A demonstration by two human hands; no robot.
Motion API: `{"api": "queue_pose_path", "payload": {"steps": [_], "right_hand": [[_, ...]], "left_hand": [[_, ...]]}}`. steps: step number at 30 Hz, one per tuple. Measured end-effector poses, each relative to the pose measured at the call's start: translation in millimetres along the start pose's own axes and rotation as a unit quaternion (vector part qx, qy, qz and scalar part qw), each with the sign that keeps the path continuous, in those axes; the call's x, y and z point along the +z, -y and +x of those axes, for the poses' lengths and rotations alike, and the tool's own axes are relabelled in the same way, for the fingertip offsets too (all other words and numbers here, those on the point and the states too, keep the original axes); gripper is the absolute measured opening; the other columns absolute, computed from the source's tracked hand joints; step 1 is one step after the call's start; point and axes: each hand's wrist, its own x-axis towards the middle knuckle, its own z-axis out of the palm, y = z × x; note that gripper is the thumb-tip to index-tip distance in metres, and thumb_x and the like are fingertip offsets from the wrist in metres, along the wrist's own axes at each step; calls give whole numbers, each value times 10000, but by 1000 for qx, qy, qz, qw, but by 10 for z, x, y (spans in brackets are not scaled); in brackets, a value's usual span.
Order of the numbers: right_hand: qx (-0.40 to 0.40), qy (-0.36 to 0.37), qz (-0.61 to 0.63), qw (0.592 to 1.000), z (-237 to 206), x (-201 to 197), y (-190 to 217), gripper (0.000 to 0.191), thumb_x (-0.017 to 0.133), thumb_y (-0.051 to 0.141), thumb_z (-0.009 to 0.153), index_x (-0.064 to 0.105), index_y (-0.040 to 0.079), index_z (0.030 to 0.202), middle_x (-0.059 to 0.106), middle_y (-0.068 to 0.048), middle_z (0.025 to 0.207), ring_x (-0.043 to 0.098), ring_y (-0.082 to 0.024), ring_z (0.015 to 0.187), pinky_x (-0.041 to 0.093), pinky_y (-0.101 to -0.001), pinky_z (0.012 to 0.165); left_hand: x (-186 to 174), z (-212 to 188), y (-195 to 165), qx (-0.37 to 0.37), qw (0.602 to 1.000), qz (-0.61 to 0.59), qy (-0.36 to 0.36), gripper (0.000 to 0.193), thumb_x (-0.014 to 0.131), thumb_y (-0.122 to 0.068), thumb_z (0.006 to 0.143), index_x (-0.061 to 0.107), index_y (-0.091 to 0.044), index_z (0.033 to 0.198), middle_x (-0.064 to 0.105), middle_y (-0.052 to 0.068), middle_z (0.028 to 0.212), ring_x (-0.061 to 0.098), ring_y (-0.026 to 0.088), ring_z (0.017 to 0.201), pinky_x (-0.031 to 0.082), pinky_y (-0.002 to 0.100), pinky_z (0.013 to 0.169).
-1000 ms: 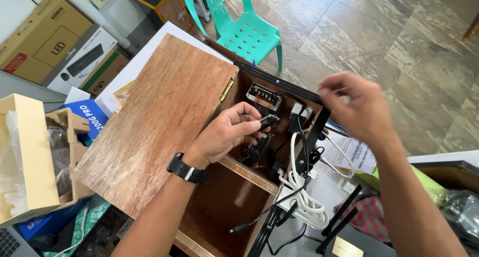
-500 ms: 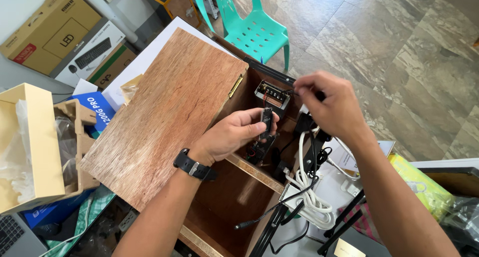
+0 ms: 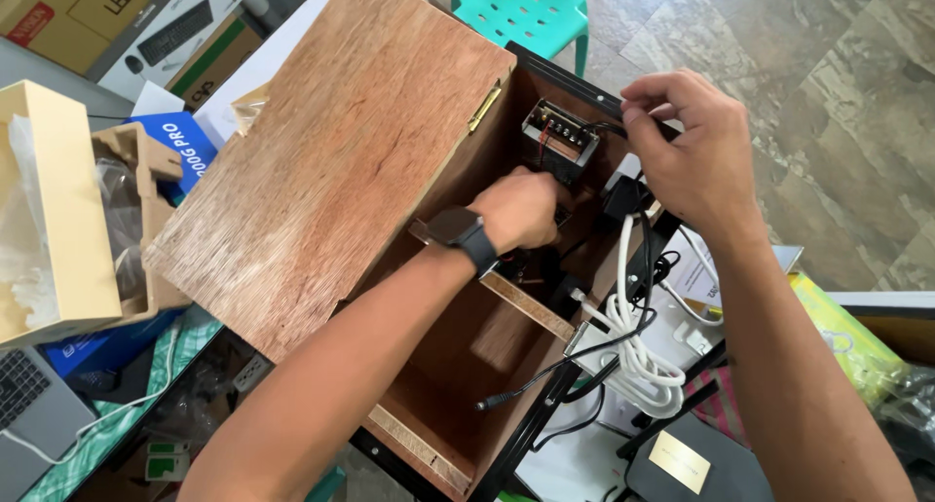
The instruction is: The person works inside an open wooden enclosure on a cluttered workbench, connecting wires to a power strip and small electronic modules, plugging in cables, and testing the components which light up. They then reposition the enclosure, close its wooden door, and arrange the cables on the bench.
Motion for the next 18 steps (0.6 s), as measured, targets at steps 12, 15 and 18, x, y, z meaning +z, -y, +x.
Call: {"api": "queue_pose_path", "payload": {"steps": [12,15,18], "right_hand": [[-47,9,-21,999,-101,-19,-117,117,649,-54,992,711,-40,1091,727,-139,1060,739,-230,1039,609,-330,942],[-47,8,-22,999,-102,-25,-111,119,650,-52,989,714,-38,1089,728,-137,1057,732,-232,1043,606,-336,940],[-47,9,-21,999,-86,-30,-100,117,648,-47,982,711,-35,1079,726,-135,1046,720,-239,1037,600,-344,942]], "left_hand": [[-103,166,307,-52,993,-18,105,453,720,-156,737,776,-239,1179,759,101,919,723,240,724,587,367,688],[-164,118,257,-105,987,-24,120,508,644,-81,755,770,-237,1222,767,135,862,724,219,659,590,363,646],[-203,73,221,-140,980,-54,131,444,710,-146,793,752,-216,1229,767,117,834,729,193,633,586,344,635]]}}
